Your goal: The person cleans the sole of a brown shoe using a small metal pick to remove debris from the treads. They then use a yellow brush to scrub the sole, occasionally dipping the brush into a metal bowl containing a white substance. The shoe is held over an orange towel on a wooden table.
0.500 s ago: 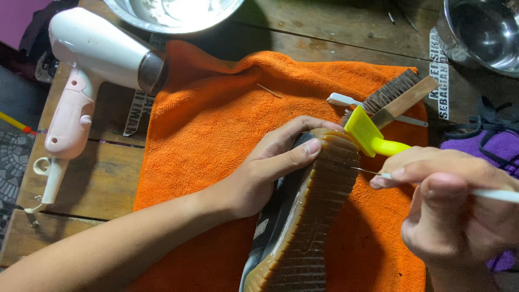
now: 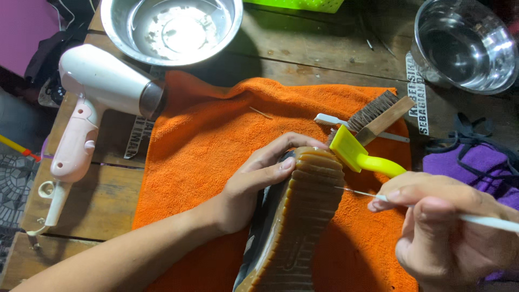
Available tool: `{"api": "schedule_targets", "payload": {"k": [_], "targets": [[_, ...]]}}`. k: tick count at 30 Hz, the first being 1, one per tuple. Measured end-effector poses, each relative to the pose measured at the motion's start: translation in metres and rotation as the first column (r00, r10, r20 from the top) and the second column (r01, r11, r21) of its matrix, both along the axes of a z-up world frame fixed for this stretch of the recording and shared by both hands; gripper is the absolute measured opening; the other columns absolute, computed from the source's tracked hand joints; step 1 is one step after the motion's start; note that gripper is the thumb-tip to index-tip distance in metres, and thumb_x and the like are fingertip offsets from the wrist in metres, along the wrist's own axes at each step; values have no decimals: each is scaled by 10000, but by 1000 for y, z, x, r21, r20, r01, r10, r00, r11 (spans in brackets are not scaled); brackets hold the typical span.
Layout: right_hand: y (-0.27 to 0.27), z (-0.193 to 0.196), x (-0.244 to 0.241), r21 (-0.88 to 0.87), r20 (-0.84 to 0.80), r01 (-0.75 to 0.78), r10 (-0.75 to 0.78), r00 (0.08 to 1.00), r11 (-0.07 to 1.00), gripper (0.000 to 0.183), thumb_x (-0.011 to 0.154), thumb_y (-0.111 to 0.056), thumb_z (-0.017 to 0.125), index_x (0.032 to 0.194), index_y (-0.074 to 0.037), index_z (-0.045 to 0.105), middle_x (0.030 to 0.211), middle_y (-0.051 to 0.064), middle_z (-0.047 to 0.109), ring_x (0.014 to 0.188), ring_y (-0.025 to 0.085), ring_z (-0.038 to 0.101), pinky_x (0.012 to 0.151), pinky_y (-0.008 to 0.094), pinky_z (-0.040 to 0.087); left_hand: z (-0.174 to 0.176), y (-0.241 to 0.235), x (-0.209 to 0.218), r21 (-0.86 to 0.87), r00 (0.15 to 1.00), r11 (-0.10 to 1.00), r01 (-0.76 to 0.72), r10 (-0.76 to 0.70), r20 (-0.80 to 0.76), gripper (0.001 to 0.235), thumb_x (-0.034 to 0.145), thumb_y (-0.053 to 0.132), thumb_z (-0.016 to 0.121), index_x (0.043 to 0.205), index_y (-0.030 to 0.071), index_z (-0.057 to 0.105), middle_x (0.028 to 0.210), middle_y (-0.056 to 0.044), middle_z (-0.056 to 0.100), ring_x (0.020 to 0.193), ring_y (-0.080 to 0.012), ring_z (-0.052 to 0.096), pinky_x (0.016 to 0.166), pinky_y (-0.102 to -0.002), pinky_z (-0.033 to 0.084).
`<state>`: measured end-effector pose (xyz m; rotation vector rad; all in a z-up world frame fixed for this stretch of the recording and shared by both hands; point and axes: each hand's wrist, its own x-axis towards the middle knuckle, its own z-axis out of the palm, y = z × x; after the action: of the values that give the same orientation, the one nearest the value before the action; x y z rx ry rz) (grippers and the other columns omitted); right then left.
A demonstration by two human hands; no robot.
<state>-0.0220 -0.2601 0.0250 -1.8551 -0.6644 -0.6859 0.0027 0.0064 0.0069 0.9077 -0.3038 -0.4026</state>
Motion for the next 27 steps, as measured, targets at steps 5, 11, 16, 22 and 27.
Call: {"api": "schedule_targets", "payload": {"k": [5, 11, 16, 22, 27], "targets": [[20, 39, 10, -342, 202, 114, -45, 978, 933, 379, 1124, -101, 396, 932, 79, 669, 754, 107, 759, 615, 194, 748, 657, 341, 639, -3, -1, 0, -6, 1000, 1000, 4, -4, -9, 575, 1030, 466, 685, 1421, 46, 647, 1322, -99, 734, 1201, -176, 689, 1089, -334, 493], [-1, 17, -8, -377, 207, 114, -36, 978, 919, 183, 1244, -86, 507, 1392, -107, 611, 1024, 66, 820, 879, 213, 882, 848, 363, 755, 2, -1, -2, 32, 999, 999, 20, -19, -31, 575, 1052, 461, 659, 1452, 48, 630, 1330, -91, 729, 1197, -162, 680, 1077, -320, 501], [31, 38, -9, -432, 217, 198, -112, 970, 880, 167, 1170, -72, 502, 1169, -15, 659, 913, 89, 825, 781, 223, 833, 753, 370, 675, 4, -2, -4, 73, 999, 997, 7, -3, -46, 553, 1063, 442, 640, 1457, 55, 626, 1320, -83, 724, 1175, -150, 673, 1048, -306, 508], [57, 49, -17, -425, 111, 233, -205, 973, 875, 349, 1103, -123, 481, 936, 55, 730, 807, 143, 784, 689, 251, 764, 672, 345, 573, -3, -5, -4, 42, 999, 999, -19, 20, -34, 546, 1075, 438, 651, 1456, 48, 627, 1309, -68, 730, 1164, -129, 673, 1057, -301, 518], [50, 29, -18, -289, 88, 96, -74, 993, 953, 305, 1044, -148, 505, 885, 55, 668, 813, 185, 769, 684, 284, 814, 733, 386, 716, -3, -4, -4, 80, 996, 994, -75, 78, -37, 532, 1052, 440, 653, 1412, 50, 661, 1315, -89, 749, 1188, -157, 699, 1090, -318, 531]]}}
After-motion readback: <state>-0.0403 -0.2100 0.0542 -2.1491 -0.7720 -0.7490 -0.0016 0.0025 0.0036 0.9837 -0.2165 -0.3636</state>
